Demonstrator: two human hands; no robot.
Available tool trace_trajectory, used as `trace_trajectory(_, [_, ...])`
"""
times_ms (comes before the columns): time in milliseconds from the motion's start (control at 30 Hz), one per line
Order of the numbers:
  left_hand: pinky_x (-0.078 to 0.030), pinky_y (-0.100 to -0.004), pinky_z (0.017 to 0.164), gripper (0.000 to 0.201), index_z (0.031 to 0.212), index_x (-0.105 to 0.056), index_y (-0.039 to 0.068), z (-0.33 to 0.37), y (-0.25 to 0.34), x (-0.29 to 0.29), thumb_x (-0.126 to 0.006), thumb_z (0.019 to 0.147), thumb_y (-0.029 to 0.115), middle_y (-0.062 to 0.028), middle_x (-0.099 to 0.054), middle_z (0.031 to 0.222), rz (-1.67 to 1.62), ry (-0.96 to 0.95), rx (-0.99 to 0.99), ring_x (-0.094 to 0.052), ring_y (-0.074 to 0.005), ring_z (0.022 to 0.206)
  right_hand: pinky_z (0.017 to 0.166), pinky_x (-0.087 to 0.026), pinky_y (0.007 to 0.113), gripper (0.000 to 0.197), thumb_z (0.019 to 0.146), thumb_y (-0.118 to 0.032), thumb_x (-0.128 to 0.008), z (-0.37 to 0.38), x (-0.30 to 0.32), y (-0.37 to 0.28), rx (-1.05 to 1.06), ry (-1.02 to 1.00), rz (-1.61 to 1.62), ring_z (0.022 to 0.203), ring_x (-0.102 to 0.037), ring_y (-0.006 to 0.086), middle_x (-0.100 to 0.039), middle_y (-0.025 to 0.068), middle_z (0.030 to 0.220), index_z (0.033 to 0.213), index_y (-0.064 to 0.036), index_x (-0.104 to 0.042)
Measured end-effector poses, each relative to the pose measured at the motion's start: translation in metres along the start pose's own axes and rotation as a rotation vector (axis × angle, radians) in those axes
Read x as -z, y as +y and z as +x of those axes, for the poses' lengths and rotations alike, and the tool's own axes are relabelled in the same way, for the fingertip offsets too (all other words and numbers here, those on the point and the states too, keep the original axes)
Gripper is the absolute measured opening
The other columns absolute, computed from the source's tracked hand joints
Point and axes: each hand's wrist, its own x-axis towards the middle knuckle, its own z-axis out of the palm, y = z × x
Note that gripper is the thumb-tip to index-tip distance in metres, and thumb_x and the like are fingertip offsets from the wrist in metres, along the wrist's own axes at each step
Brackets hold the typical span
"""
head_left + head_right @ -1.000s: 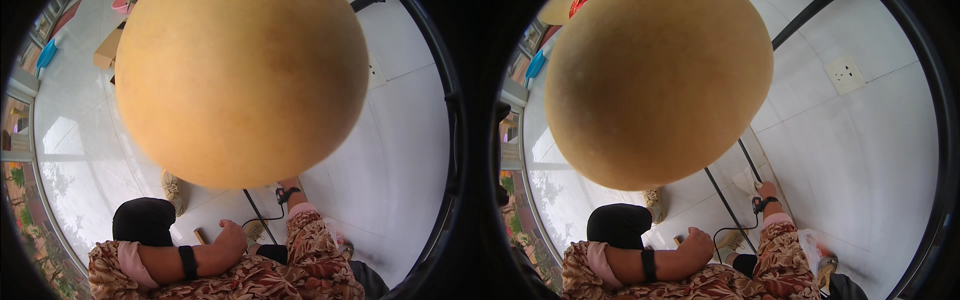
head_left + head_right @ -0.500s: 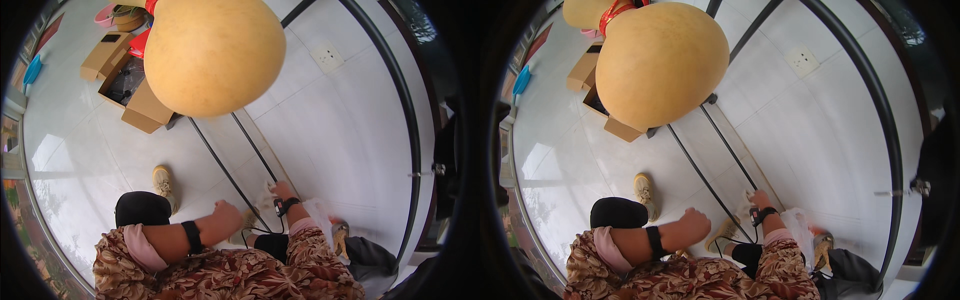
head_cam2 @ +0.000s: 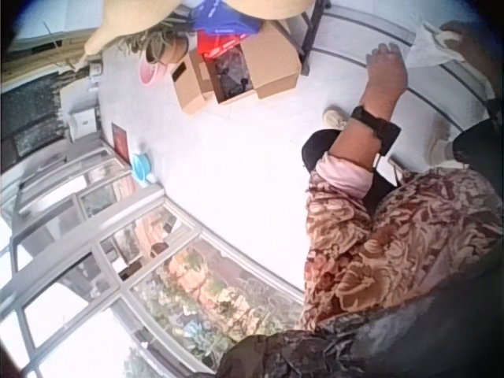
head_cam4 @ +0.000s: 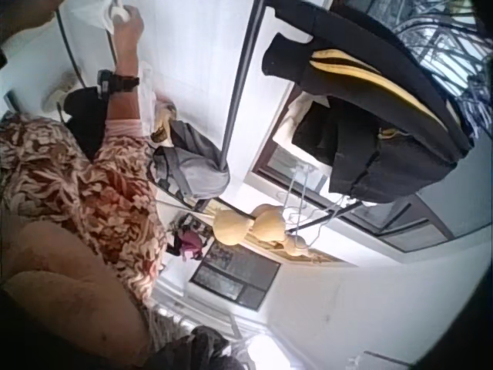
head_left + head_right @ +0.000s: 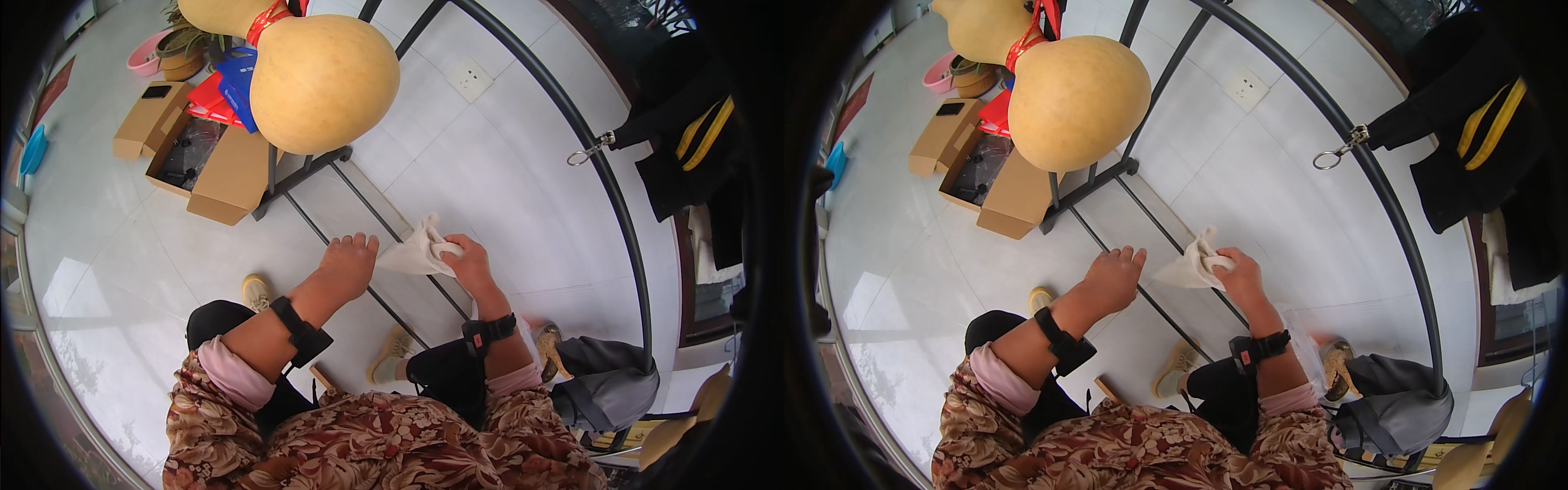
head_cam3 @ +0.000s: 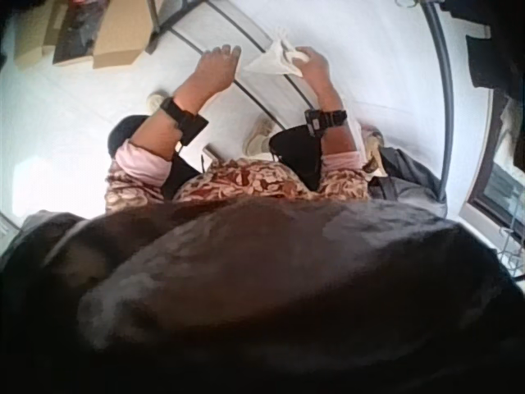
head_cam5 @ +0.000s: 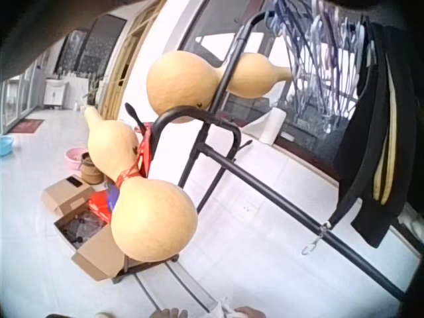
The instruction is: The person kneels on the floor and wipes the metal bars of a clothes rack with a white cloth. They clean the horizontal bars, vertical supports, and the area around hanging gourds and clothes.
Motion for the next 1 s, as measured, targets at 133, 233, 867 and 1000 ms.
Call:
trace_trajectory(133, [-0.052,-0.0442,0.093,0.054,0.132,-0.054,-0.002,0.002,0.005,0.007,-0.069,0.082,0.010,-0.0181,-0.063,0.118,-0.049,-0.003,-0.028,-0.065,-0.0326,0.107,0.075,-0.055,0.028,0.032,0.087,-0.013,-0.077,-0.005,0.009,-0.016,-0.238,-0.056,0.266,0.088,-0.069,0.0134,-0.075,0.0069,0.101,0.115,0.0023,-0.072])
trace_trajectory(233, [-0.049,-0.0460,0.102,0.073,0.141,-0.049,-0.001,0.004,0.010,0.015,-0.080,0.079,0.022,-0.0201,-0.057,0.131,-0.137,-0.022,-0.009,-0.059,-0.0355,0.121,0.075,-0.054,0.027,0.027,0.091,-0.012,-0.074,0.000,0.014,-0.031,-0.305,-0.157,0.490,0.087,-0.067,0.0109,-0.074,0.0053,0.100,0.113,0.0028,-0.073])
trace_trajectory(867, [-0.056,-0.0361,0.086,0.035,0.115,-0.073,0.000,0.009,0.035,0.030,-0.076,0.091,0.026,-0.0140,-0.077,0.101,-1.084,-0.343,0.272,-0.073,-0.0234,0.091,0.085,-0.051,0.031,0.045,0.102,-0.044,-0.062,0.005,0.009,-0.018,-0.240,0.102,0.591,0.103,-0.066,0.0162,-0.073,0.0075,0.116,0.122,-0.0046,-0.067])
trace_trajectory(1000, [-0.055,-0.0359,0.087,0.033,0.113,-0.073,0.001,0.005,0.040,0.025,-0.075,0.090,0.024,-0.0125,-0.076,0.101,-1.138,-0.305,0.207,-0.073,-0.0239,0.093,0.088,-0.051,0.032,0.039,0.102,-0.038,-0.063,-0.004,0.000,-0.025,-0.044,-0.167,0.598,0.107,-0.066,0.0151,-0.073,0.0063,0.116,0.123,-0.0048,-0.068])
